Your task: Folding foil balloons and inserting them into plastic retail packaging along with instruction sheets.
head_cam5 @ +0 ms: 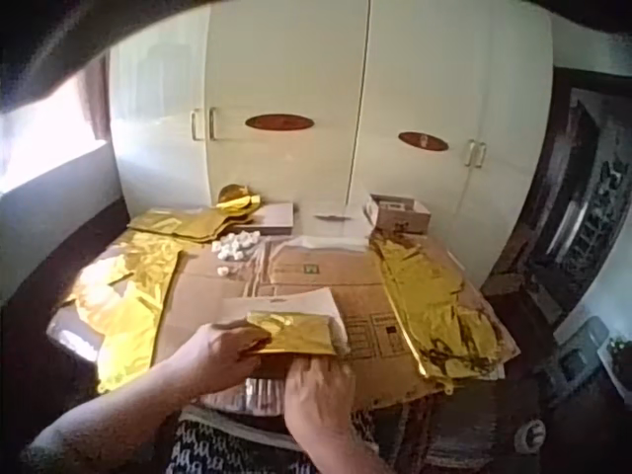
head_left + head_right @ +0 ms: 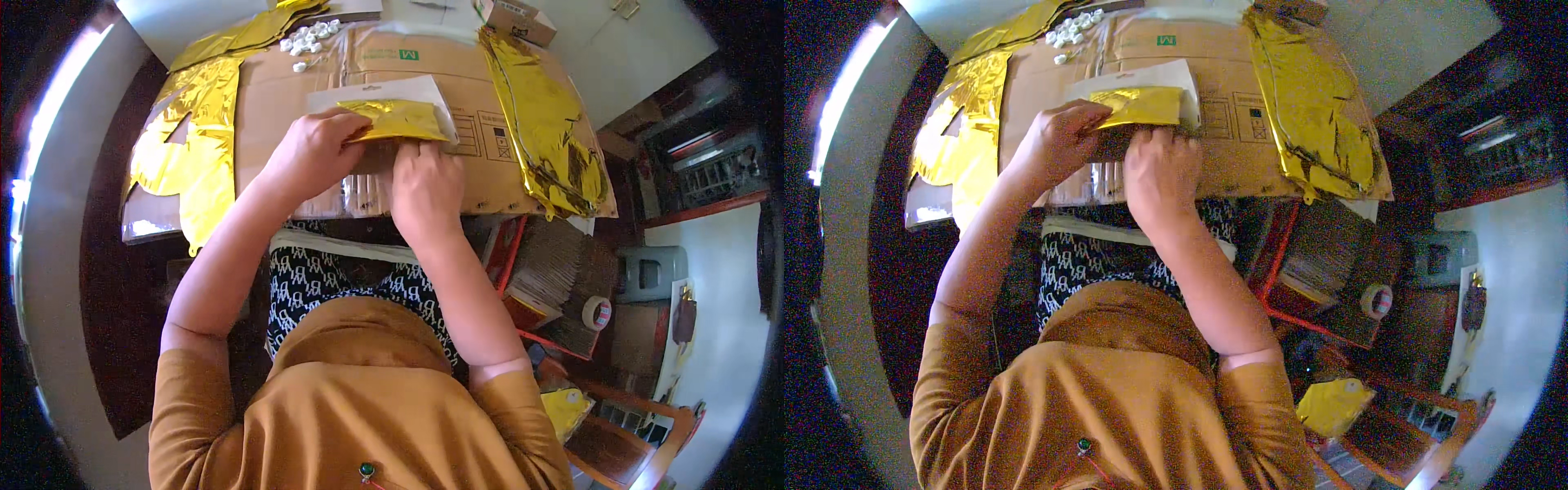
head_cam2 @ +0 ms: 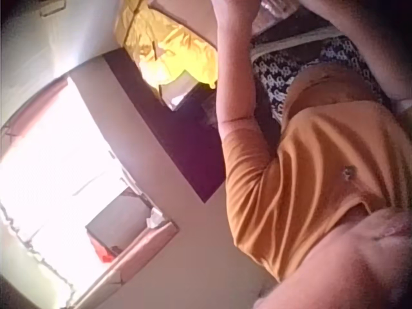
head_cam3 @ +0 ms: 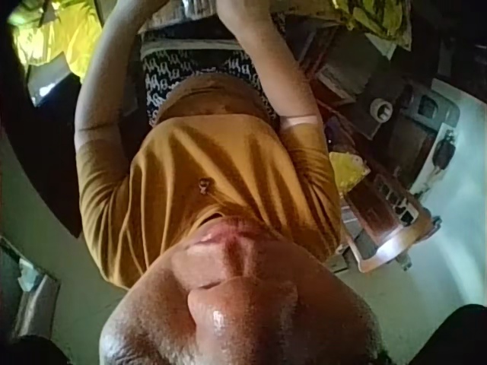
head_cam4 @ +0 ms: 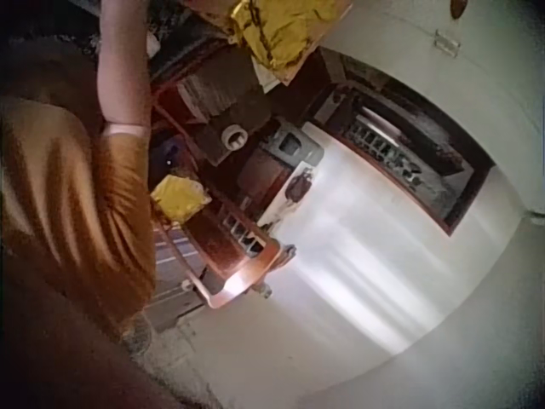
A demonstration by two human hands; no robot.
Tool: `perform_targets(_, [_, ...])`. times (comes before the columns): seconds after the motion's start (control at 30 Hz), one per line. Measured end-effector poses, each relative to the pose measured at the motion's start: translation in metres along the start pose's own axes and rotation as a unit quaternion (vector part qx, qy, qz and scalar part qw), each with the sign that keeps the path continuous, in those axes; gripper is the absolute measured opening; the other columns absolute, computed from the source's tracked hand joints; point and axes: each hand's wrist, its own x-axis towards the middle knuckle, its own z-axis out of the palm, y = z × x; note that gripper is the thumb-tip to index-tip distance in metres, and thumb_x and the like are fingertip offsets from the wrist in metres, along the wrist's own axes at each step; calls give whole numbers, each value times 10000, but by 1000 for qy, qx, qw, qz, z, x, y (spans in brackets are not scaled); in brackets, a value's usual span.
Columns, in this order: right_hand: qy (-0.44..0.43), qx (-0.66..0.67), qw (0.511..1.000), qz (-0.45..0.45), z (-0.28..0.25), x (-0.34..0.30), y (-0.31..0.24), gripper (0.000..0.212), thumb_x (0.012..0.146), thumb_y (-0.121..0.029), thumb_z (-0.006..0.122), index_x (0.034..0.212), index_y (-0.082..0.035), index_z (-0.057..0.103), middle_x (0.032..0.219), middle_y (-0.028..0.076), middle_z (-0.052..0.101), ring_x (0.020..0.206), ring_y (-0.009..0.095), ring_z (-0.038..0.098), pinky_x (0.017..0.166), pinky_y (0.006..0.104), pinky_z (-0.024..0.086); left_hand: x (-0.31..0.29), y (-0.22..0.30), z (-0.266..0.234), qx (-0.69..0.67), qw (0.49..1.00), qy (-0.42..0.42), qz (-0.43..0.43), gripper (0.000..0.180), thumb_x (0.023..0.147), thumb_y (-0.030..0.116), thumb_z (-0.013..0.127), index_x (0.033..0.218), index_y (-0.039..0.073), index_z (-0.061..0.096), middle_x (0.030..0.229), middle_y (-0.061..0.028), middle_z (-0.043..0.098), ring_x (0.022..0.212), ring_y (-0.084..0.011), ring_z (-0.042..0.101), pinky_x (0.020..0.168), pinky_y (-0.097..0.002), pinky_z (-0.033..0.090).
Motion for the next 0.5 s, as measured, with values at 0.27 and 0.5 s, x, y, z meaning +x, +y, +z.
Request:
perform_targets(0.27, [25,152,987,34,-15,-20,21,97,790,-57,659,805,-56,564,779,131,610,725,344,632,656,450,498,-1,7,1,0,1000,-7,8,260,798,58,669,1052,2,678,1031,-188,699,909,-366,694,818,-395,568])
perform_targets(0.5, [75,300,935,173,-54,-49,41,133,757,21,724,836,-51,646,770,98,654,672,231,657,617,351,527,-12,4,-7,19,1000,3,1,249,825,64,665,1066,3,673,1041,-182,697,896,-369,694,808,-403,570])
